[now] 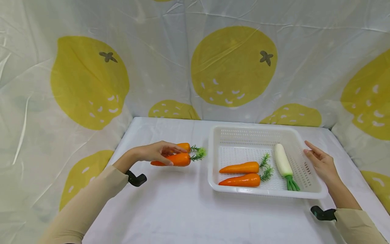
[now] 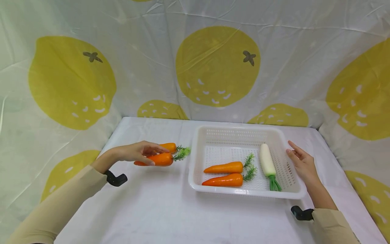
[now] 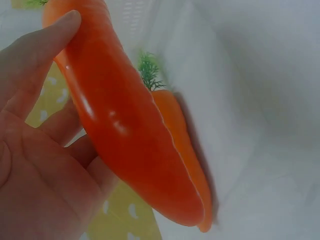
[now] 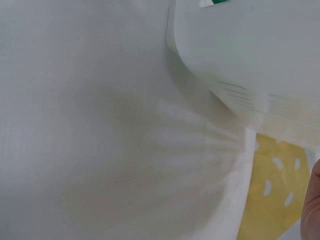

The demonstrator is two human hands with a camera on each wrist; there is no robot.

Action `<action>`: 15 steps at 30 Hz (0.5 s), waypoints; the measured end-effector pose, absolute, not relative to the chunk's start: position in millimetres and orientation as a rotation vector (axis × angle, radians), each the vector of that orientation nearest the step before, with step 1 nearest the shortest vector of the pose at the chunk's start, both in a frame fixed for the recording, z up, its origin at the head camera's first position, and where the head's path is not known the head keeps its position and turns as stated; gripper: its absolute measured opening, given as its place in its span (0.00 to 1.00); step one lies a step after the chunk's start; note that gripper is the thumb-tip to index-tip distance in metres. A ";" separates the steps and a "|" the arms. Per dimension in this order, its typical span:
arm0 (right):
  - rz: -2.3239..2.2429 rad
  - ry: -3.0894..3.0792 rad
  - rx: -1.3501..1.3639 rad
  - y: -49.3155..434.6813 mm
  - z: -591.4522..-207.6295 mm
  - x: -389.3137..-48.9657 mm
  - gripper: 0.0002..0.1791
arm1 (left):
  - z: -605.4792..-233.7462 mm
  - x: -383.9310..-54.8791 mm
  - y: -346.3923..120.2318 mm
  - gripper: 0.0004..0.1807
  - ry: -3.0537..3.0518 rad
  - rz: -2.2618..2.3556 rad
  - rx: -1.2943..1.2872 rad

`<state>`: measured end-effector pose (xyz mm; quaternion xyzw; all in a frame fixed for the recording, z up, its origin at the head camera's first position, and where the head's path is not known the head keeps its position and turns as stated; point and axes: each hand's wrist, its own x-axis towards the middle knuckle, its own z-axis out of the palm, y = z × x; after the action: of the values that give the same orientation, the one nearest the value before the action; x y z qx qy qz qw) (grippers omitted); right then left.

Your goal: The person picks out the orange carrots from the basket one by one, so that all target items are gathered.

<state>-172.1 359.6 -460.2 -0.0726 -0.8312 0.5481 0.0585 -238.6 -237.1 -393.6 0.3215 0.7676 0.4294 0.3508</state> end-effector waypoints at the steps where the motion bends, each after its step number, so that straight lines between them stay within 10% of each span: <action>1: 1.660 -2.516 -0.216 359.6 -460.3 -172.3 0.33 | -395.6 -238.2 -238.8 0.31 2.000 1.105 0.837; 15: 1.686 -2.493 -0.213 360.3 -461.0 -174.4 0.31 | -428.5 -245.2 -251.7 0.30 2.062 1.066 0.795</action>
<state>-174.4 360.3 -461.0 -0.0705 -0.8247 0.5578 0.0620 -245.2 -251.7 -428.5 0.3049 0.7911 0.4090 0.3374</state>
